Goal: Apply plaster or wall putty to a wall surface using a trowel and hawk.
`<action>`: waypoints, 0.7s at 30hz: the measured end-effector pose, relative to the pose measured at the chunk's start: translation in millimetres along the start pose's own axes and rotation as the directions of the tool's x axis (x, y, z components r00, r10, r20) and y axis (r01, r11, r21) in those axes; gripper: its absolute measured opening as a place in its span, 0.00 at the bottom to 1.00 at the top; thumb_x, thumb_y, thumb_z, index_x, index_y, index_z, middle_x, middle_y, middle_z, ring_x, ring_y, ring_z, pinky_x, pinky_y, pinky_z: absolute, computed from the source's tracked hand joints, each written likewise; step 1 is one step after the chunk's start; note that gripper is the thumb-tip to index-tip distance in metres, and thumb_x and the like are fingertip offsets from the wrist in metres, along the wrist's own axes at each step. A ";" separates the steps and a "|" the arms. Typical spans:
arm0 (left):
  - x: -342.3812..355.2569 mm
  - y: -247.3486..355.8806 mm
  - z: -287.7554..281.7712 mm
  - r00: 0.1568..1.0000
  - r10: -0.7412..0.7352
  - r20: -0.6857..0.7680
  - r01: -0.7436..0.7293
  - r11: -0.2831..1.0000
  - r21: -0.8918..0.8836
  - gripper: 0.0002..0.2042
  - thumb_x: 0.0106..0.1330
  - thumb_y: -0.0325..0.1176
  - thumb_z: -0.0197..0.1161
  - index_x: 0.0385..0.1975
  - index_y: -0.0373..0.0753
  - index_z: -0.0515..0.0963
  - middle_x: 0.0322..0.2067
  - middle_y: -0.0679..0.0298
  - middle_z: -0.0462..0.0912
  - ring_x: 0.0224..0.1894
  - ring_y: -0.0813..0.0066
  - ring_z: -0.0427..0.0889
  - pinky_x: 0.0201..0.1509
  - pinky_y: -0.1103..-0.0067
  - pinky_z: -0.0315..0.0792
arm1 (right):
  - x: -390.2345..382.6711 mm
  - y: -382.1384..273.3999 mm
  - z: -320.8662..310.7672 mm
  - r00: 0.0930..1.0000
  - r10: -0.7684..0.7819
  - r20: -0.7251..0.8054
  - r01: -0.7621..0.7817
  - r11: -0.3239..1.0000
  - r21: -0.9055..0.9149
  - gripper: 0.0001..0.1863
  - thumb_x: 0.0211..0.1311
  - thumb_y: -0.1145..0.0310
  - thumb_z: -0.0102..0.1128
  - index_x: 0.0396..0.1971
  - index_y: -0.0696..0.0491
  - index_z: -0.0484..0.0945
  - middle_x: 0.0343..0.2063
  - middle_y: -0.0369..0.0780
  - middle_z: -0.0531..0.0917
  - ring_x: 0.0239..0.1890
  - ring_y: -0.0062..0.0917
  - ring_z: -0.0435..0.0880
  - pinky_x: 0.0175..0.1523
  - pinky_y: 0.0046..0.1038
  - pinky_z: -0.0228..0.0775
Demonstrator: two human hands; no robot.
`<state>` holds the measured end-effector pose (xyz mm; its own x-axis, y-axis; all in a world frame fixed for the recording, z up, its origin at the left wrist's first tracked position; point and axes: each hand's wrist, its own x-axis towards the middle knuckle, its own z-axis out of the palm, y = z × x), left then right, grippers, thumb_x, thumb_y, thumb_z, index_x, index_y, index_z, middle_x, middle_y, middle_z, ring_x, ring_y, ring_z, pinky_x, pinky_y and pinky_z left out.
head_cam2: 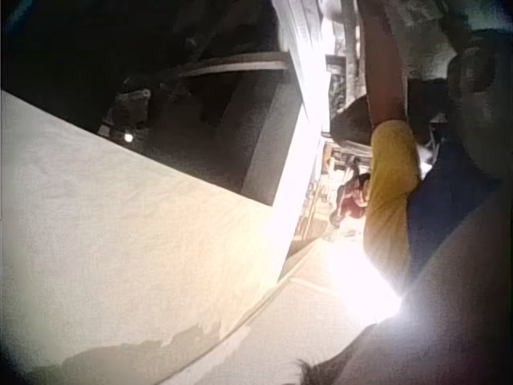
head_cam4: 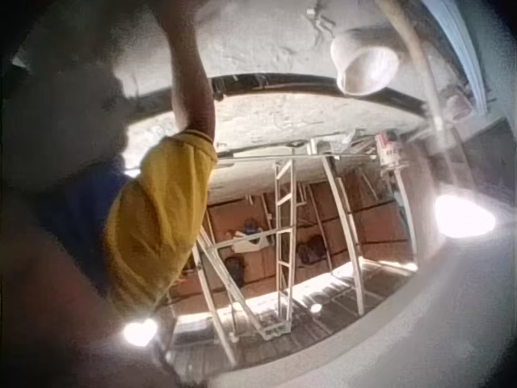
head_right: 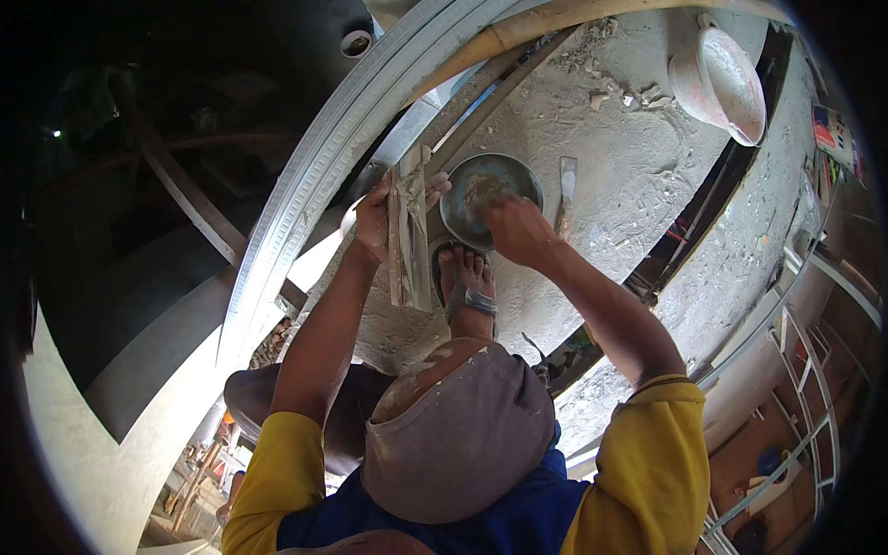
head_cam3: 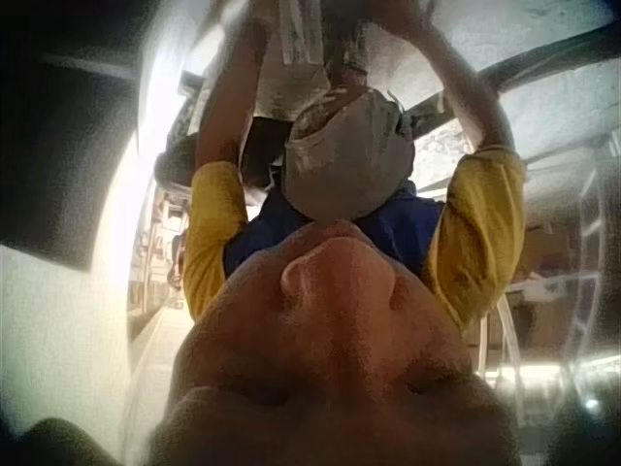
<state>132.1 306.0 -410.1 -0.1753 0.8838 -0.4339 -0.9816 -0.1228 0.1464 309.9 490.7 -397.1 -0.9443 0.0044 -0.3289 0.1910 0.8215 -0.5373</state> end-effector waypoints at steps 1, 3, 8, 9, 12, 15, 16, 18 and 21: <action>-1.5 0.3 0.7 1.000 0.001 -0.006 -0.001 1.000 0.000 0.31 0.71 0.48 0.43 0.68 0.34 0.58 0.62 0.47 0.70 0.64 0.58 0.70 0.62 0.66 0.73 | 4.5 -4.9 -2.4 1.000 -0.003 0.003 0.003 1.000 0.004 0.17 0.54 0.76 0.52 0.46 0.55 0.76 0.40 0.48 0.79 0.54 0.43 0.75 0.52 0.42 0.72; -3.0 0.8 1.8 0.996 0.020 -0.092 -0.019 1.000 0.013 0.31 0.72 0.48 0.41 0.68 0.32 0.58 0.61 0.47 0.72 0.61 0.57 0.74 0.63 0.67 0.71 | 17.4 -17.3 -3.6 0.873 0.328 -0.360 -0.292 0.944 0.153 0.17 0.53 0.77 0.52 0.45 0.56 0.75 0.39 0.50 0.79 0.50 0.47 0.76 0.51 0.42 0.72; -1.1 -0.8 -7.2 1.000 -0.019 0.015 0.020 0.998 -0.066 0.30 0.72 0.45 0.41 0.69 0.32 0.54 0.63 0.43 0.63 0.65 0.53 0.66 0.69 0.66 0.64 | 31.0 -28.9 22.6 0.833 0.337 -0.439 -0.326 0.940 0.102 0.15 0.55 0.76 0.51 0.44 0.57 0.75 0.40 0.49 0.79 0.47 0.47 0.78 0.51 0.43 0.72; -4.1 1.3 -14.3 0.994 -0.039 0.101 0.056 0.984 -0.168 0.30 0.73 0.42 0.43 0.71 0.33 0.48 0.68 0.38 0.53 0.71 0.50 0.56 0.75 0.65 0.57 | 32.5 -36.7 24.3 0.870 0.264 -0.415 -0.259 0.963 0.071 0.15 0.56 0.76 0.50 0.44 0.58 0.76 0.40 0.49 0.79 0.46 0.47 0.78 0.51 0.43 0.72; -2.4 -2.8 -14.7 0.995 -0.042 0.096 0.055 0.989 -0.138 0.30 0.73 0.44 0.43 0.70 0.34 0.51 0.67 0.41 0.59 0.70 0.52 0.59 0.72 0.66 0.63 | 19.3 -19.5 10.2 0.953 0.092 -0.288 -0.102 0.995 -0.021 0.14 0.56 0.76 0.50 0.42 0.57 0.79 0.43 0.48 0.81 0.47 0.47 0.79 0.53 0.42 0.72; -9.6 -0.8 -11.0 0.999 0.036 0.020 -0.035 0.998 -0.048 0.27 0.73 0.46 0.44 0.66 0.34 0.62 0.58 0.44 0.73 0.61 0.55 0.73 0.62 0.67 0.74 | 7.4 -27.8 -25.8 0.969 0.202 -0.143 -0.188 0.976 0.106 0.16 0.53 0.79 0.50 0.41 0.55 0.82 0.45 0.48 0.82 0.49 0.47 0.79 0.54 0.42 0.72; -10.8 1.2 -9.4 0.998 0.054 0.033 -0.052 0.997 -0.049 0.27 0.73 0.46 0.44 0.66 0.34 0.62 0.58 0.44 0.73 0.61 0.55 0.73 0.62 0.67 0.74 | 0.9 -31.2 -40.8 0.971 0.188 -0.149 -0.176 0.980 0.089 0.16 0.53 0.79 0.50 0.41 0.55 0.82 0.45 0.48 0.82 0.49 0.47 0.79 0.54 0.42 0.72; -23.4 11.1 -14.6 1.000 -0.009 0.022 0.014 0.980 -0.201 0.27 0.74 0.50 0.38 0.58 0.35 0.71 0.48 0.50 0.81 0.47 0.57 0.83 0.53 0.64 0.77 | -4.0 -44.8 -58.6 0.880 0.275 -0.388 -0.174 0.946 0.275 0.22 0.49 0.82 0.50 0.45 0.54 0.82 0.44 0.49 0.82 0.49 0.47 0.79 0.56 0.40 0.71; -37.8 24.9 -6.9 1.000 0.007 -0.001 -0.007 0.978 -0.210 0.26 0.74 0.50 0.40 0.56 0.35 0.73 0.46 0.51 0.82 0.46 0.58 0.84 0.52 0.64 0.78 | 4.1 -71.6 -75.0 0.775 0.139 -0.617 0.076 0.948 0.309 0.27 0.46 0.86 0.51 0.49 0.55 0.81 0.44 0.49 0.83 0.51 0.46 0.79 0.58 0.40 0.70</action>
<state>113.7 266.4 -396.1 -0.1818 0.8824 -0.4339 -0.9744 -0.2210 -0.0411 272.3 474.7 -301.7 -0.8703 0.4691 0.1498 0.1919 0.6032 -0.7741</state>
